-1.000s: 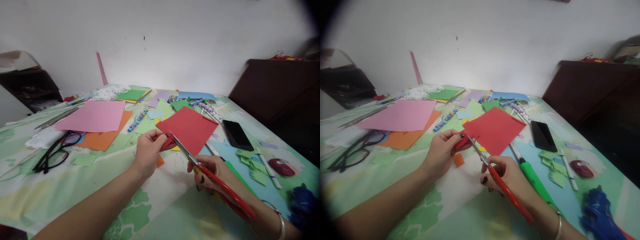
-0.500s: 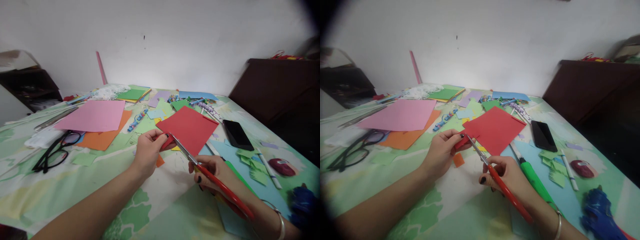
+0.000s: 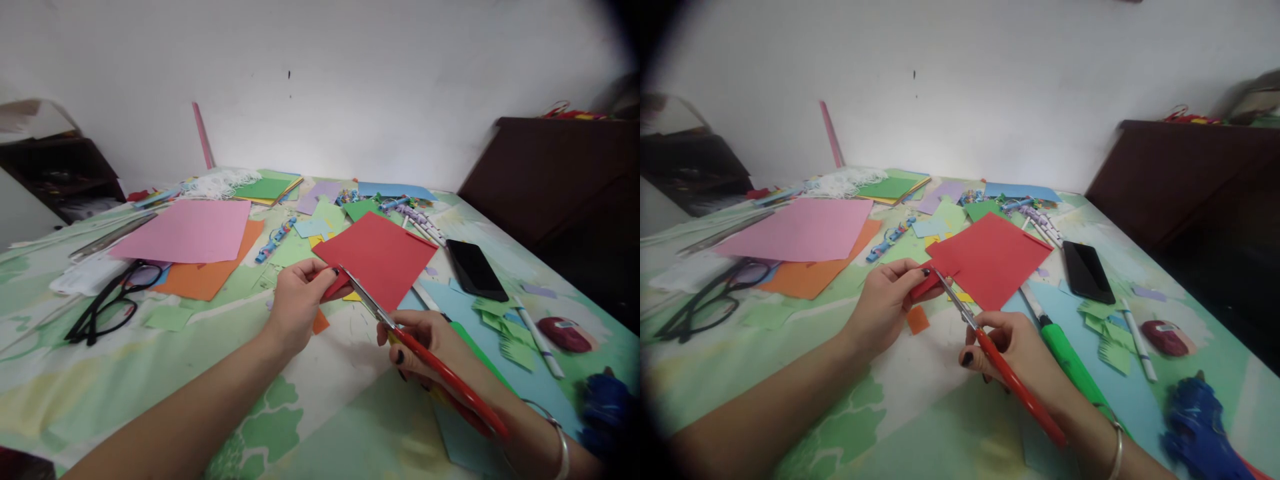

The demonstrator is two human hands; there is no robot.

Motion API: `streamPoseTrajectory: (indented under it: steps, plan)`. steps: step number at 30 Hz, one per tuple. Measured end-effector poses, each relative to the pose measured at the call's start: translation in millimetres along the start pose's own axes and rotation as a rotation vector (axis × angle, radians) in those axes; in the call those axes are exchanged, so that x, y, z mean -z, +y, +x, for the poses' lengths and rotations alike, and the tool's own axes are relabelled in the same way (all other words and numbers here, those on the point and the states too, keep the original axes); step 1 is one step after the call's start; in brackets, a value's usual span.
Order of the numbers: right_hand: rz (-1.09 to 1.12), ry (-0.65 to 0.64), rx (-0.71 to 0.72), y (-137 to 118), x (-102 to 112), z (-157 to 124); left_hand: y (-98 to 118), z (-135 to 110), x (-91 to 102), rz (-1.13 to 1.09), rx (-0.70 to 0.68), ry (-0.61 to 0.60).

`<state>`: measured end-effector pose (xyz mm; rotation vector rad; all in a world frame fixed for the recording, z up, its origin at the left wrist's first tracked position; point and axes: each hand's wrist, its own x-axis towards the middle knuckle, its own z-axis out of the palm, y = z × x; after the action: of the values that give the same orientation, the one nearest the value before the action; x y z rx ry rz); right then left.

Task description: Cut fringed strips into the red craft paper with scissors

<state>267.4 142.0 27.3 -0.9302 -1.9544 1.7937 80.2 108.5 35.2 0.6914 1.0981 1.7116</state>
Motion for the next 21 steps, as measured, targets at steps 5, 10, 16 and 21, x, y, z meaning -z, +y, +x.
streamPoseTrajectory:
  steps: [5,10,16,21]
  plan:
    - [0.004,0.011,-0.021,-0.8,-1.0,0.4,-0.1,-0.3,-0.1,0.009,-0.003,-0.003]
    - [-0.014,0.028,-0.047,-0.7,-1.2,1.0,-1.2,-0.5,0.2,0.004,0.001,-0.014]
    - [0.026,0.020,-0.016,0.7,-1.3,0.0,0.0,-0.9,-0.5,0.013,0.009,0.000]
    - [0.003,-0.010,0.017,-1.5,0.1,-1.2,0.4,-1.7,-1.1,0.012,-0.008,-0.004]
